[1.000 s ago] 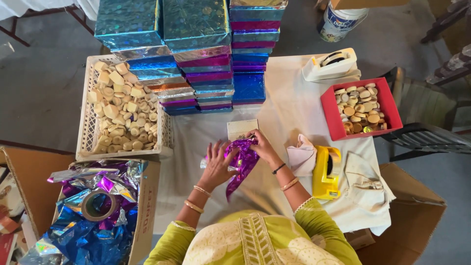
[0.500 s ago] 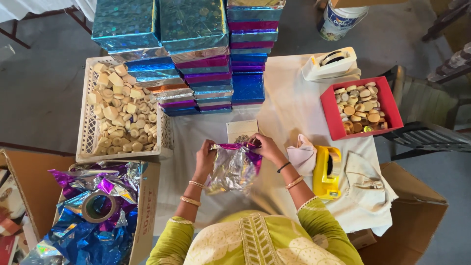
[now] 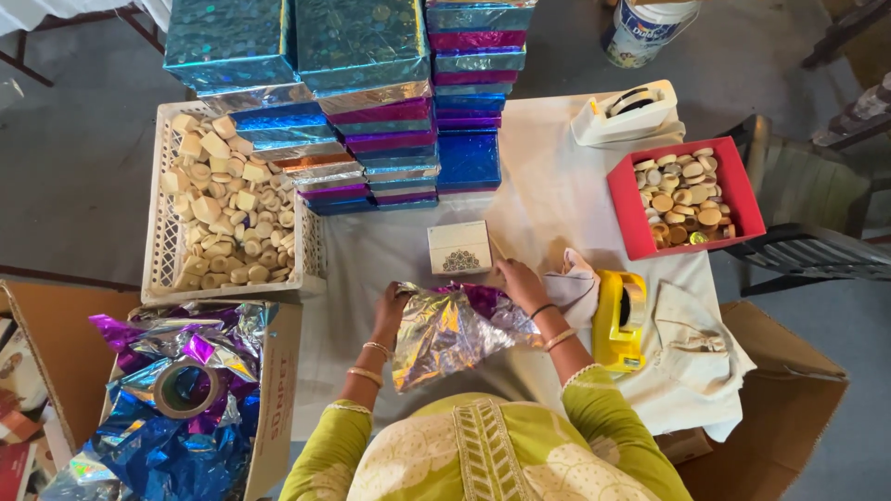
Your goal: The person places small wooden items into a small box, closes the lid, and then wraps the box in shiny metallic foil. The wrapped box is then placed on a stack of other wrapped boxes.
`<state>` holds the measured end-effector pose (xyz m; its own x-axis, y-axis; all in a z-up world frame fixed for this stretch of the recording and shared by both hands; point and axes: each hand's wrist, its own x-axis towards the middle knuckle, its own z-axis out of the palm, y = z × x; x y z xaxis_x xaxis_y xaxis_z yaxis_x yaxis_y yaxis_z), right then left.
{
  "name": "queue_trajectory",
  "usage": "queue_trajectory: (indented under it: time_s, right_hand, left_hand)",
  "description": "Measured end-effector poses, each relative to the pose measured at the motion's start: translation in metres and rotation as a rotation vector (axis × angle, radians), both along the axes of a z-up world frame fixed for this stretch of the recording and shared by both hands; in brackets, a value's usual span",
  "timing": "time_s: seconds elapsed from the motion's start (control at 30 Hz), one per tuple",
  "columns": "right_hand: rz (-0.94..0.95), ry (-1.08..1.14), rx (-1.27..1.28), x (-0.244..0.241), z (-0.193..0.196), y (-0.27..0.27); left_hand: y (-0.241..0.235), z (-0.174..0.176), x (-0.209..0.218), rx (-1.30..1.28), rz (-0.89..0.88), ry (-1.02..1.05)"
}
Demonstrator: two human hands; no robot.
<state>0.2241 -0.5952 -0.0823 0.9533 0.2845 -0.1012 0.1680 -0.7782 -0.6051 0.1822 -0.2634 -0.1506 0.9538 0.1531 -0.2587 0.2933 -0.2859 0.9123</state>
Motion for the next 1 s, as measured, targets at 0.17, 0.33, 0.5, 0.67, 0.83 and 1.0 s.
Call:
queue_trajectory:
  time_s: [0.17, 0.33, 0.5, 0.67, 0.83, 1.0]
  right_hand:
    - [0.046, -0.197, 0.002, -0.036, 0.034, 0.025]
    - [0.245, -0.019, 0.192, -0.076, 0.054, 0.056]
    - [0.310, 0.009, -0.135, -0.094, 0.051, 0.054]
    - [0.209, -0.128, -0.123, -0.090, -0.008, 0.022]
    - [0.079, -0.068, 0.012, -0.064, 0.008, -0.005]
    - [-0.241, -0.112, 0.303, -0.033, -0.040, -0.011]
  left_hand:
    - [-0.003, -0.035, -0.006, 0.231, 0.013, -0.083]
    - [-0.019, 0.035, -0.014, 0.353, 0.028, -0.054]
    - [-0.041, 0.125, -0.026, 0.965, -0.438, -0.473]
    - [-0.042, 0.076, -0.016, 0.874, -0.620, -0.574]
    - [-0.019, 0.027, -0.005, 0.743, -0.490, -0.453]
    - [-0.018, 0.025, -0.007, 0.671, -0.350, -0.313]
